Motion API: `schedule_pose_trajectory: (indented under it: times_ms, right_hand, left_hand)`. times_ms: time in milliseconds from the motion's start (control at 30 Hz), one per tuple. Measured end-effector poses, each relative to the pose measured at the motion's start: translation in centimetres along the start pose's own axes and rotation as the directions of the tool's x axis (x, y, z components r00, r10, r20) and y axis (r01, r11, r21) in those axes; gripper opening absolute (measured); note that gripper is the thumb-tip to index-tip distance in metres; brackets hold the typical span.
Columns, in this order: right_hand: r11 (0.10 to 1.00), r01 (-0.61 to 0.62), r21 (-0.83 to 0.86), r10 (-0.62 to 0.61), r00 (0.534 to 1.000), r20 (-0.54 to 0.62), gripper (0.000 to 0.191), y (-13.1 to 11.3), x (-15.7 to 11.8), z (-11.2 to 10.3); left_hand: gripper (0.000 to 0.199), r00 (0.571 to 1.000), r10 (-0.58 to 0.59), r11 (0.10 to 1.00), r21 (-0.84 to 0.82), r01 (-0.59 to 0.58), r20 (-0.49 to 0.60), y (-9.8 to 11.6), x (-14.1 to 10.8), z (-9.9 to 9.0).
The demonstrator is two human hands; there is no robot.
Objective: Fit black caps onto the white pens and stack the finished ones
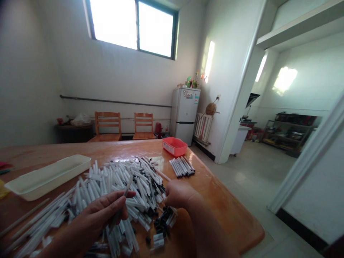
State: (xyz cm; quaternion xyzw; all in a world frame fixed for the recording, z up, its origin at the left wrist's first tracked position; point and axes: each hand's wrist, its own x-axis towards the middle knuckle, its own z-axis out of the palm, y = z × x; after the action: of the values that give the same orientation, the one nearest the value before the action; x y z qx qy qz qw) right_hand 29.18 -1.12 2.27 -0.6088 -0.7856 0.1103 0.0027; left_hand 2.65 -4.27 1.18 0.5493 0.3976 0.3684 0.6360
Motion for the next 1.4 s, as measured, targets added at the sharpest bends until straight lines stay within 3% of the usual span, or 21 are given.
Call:
schedule_pose_trajectory:
  times_ms: [300, 533, 767, 833, 900, 1000, 1100, 1167, 1267, 1400]
  right_hand:
    - [0.989, -0.095, -0.112, 0.099, 0.995, 0.033, 0.021, -1.4, 0.7, 0.4]
    - [0.99, -0.107, -0.097, 0.112, 0.993, 0.045, 0.023, -2.0, 1.0, 1.0]
    - [0.999, -0.033, 0.012, 0.033, 0.999, 0.031, 0.015, -1.1, 0.9, 0.6]
    - [0.985, 0.031, 0.169, -0.031, 1.0, -0.001, 0.013, -0.7, 0.9, 0.3]
    - [0.873, 0.103, 0.476, -0.092, 0.995, -0.046, 0.01, -0.5, 0.9, 0.1]
    - [0.467, 0.161, 0.869, -0.146, 0.984, -0.104, 0.011, -1.0, 0.9, 0.1]
    - [0.108, 0.178, 0.978, -0.196, 0.968, -0.155, 0.021, -2.0, 0.8, 0.2]
    - [-0.04, 0.166, 0.985, -0.214, 0.962, -0.171, 0.025, -2.6, 0.7, 0.2]
    - [-0.132, 0.15, 0.98, -0.199, 0.964, -0.174, 0.028, -3.0, 0.6, 0.1]
    - [-0.1, 0.185, 0.978, -0.174, 0.964, -0.201, 0.027, -3.0, 0.7, 0.1]
  left_hand:
    - [0.051, 1.0, 0.018, 0.999, 0.036, -0.018, 0.015, -0.3, 0.1, -0.4]
    - [0.053, 0.999, 0.028, 0.998, 0.049, -0.03, 0.032, -0.4, 0.3, -0.7]
    - [0.053, 0.999, 0.027, 0.999, 0.044, -0.029, 0.036, -0.5, 0.2, -0.6]
    - [0.053, 0.999, 0.02, 0.998, 0.052, -0.023, 0.05, -0.6, 0.3, -0.6]
    - [0.054, 0.998, 0.002, 0.997, 0.077, -0.007, 0.069, -0.7, 0.3, -0.5]
    - [0.059, 0.995, -0.024, 0.993, 0.117, 0.012, 0.1, -0.7, 0.2, -0.3]
    - [0.059, 0.991, -0.024, 0.988, 0.153, 0.003, 0.135, -0.7, 0.1, -0.1]
    - [0.059, 0.987, -0.017, 0.986, 0.169, -0.01, 0.161, -0.7, 0.1, 0.0]
    - [0.058, 0.982, -0.013, 0.983, 0.181, -0.021, 0.186, -0.9, 0.2, 0.0]
    - [0.054, 0.98, -0.007, 0.982, 0.187, -0.031, 0.198, -1.1, 0.2, -0.1]
